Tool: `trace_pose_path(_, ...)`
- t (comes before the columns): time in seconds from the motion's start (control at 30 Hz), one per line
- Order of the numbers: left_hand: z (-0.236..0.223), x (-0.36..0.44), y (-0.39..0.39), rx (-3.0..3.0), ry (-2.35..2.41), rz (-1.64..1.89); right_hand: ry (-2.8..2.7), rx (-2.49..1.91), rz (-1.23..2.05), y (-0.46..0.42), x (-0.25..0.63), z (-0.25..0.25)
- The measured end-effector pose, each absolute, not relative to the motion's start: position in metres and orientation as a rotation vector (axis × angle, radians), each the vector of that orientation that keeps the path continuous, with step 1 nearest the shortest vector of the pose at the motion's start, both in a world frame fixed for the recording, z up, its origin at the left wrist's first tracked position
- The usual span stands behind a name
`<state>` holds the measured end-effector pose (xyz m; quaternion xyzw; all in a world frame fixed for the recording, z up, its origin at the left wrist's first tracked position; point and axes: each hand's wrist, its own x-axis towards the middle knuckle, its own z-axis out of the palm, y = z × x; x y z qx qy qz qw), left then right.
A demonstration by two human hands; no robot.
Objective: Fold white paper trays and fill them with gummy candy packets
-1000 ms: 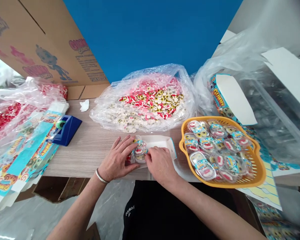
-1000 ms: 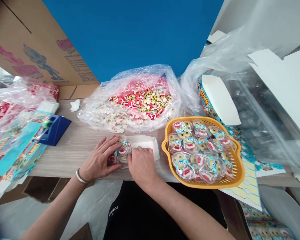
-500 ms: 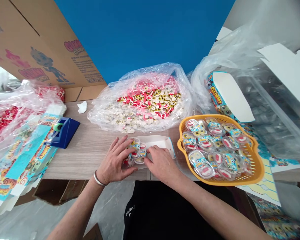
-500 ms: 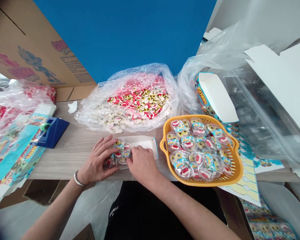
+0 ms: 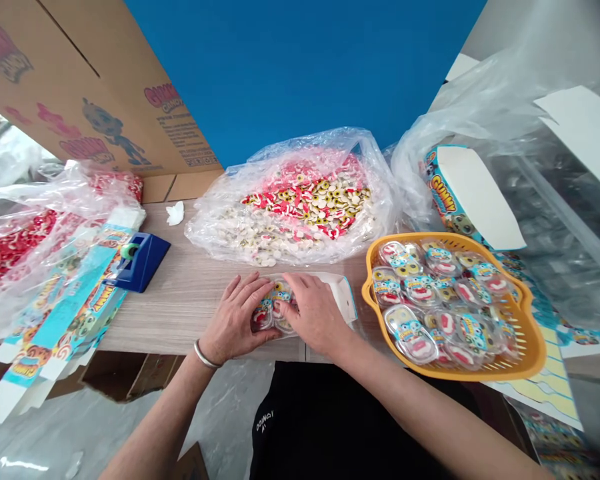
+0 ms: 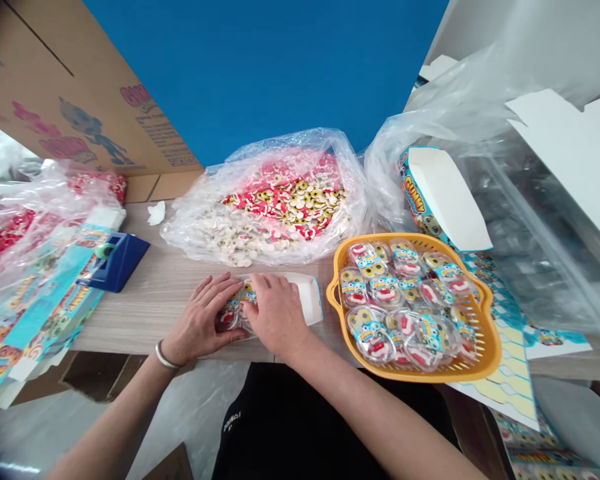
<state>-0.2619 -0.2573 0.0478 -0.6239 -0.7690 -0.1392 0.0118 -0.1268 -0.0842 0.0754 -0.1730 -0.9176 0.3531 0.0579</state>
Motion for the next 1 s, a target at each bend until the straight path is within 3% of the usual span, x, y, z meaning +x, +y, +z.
trace_pose_path(0.53, 0.056, -0.257, -0.254, -1.964, -2.433, -0.391, -2.671, -0.420, 1.249, -0.078, -0.133, 0.067)
trace_pose_path(0.73, 0.059, -0.256, -0.251, -2.026, -2.424, -0.392, -2.970, -0.874, 1.030, -0.075, -0.104, 0.087)
trace_pose_path(1.0, 0.056, -0.260, -0.249, -2.061, -2.368, -0.429, -2.811, -0.821, 1.300, -0.077, -0.119, 0.072)
